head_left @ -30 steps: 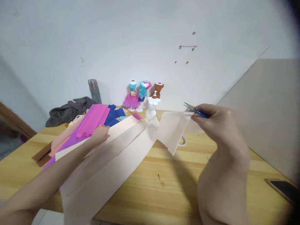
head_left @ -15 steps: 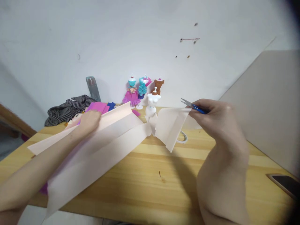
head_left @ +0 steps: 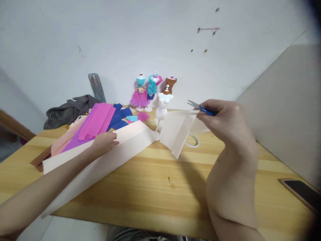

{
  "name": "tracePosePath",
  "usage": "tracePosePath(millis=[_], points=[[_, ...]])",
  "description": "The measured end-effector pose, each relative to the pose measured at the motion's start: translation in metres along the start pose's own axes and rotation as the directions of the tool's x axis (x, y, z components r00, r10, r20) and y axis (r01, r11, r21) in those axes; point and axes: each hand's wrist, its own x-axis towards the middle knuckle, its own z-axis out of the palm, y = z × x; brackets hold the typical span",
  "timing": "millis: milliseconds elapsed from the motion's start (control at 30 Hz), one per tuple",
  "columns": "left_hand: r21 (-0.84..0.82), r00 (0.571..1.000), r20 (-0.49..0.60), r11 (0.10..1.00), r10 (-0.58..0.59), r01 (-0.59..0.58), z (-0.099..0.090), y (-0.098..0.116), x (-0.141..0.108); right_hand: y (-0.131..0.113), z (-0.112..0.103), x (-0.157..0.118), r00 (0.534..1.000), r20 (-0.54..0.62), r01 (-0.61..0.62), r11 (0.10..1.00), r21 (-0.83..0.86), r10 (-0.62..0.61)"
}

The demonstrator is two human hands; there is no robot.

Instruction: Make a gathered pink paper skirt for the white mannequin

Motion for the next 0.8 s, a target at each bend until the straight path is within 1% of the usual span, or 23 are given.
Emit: tracePosePath(millis=[133,267,333,433,500,600,667,700,767,800], points=[[0.007,0.998,-0.025,0.999,-0.053,0.053,0.003,-0.012,0.013,0.002,-0.001,-0.001,1.0,0.002,0.002,1.0,0.009,-0.002],[0.002,0.997,-0.027,0.997,-0.076,0.076,0.008,-0.021,0.023,0.004,-0.003,-0.003,1.0,-0.023,-0.02,1.0,0.009,0.021],[-0.009,0.996,-0.033,0.997,-0.082,0.081,0.007,-0.024,0.027,0.004,-0.003,-0.003,0.999,-0.03,-0.03,0.999,0.01,0.031],[-0.005,0.994,-0.056,0.996,-0.091,0.091,-0.002,-0.023,0.028,0.002,-0.003,-0.002,1.0,-0.021,-0.007,1.0,0.015,0.008],[0.015,0.993,-0.083,0.996,-0.082,0.084,-0.009,-0.015,0.022,0.001,-0.003,-0.002,1.0,-0.019,0.008,1.0,0.011,-0.008],[0.041,0.994,-0.103,0.998,-0.039,0.043,-0.017,0.006,0.001,0.001,-0.003,-0.002,1.0,-0.015,0.018,1.0,0.004,-0.017],[0.032,0.998,-0.068,0.999,0.003,-0.001,-0.021,0.023,-0.016,0.001,-0.003,-0.001,1.0,-0.001,0.025,1.0,0.007,-0.025],[0.001,0.998,-0.034,0.999,0.05,-0.05,-0.022,0.031,-0.025,0.001,-0.002,-0.001,1.0,0.006,0.027,1.0,0.009,-0.027],[-0.107,0.988,0.046,0.984,0.145,-0.14,-0.026,0.044,-0.038,0.001,-0.002,-0.001,0.999,0.012,0.03,1.0,0.007,-0.03],[-0.165,0.983,0.074,0.974,0.17,-0.156,-0.028,0.047,-0.041,0.001,-0.002,-0.001,0.999,0.014,0.032,0.999,0.004,-0.032]])
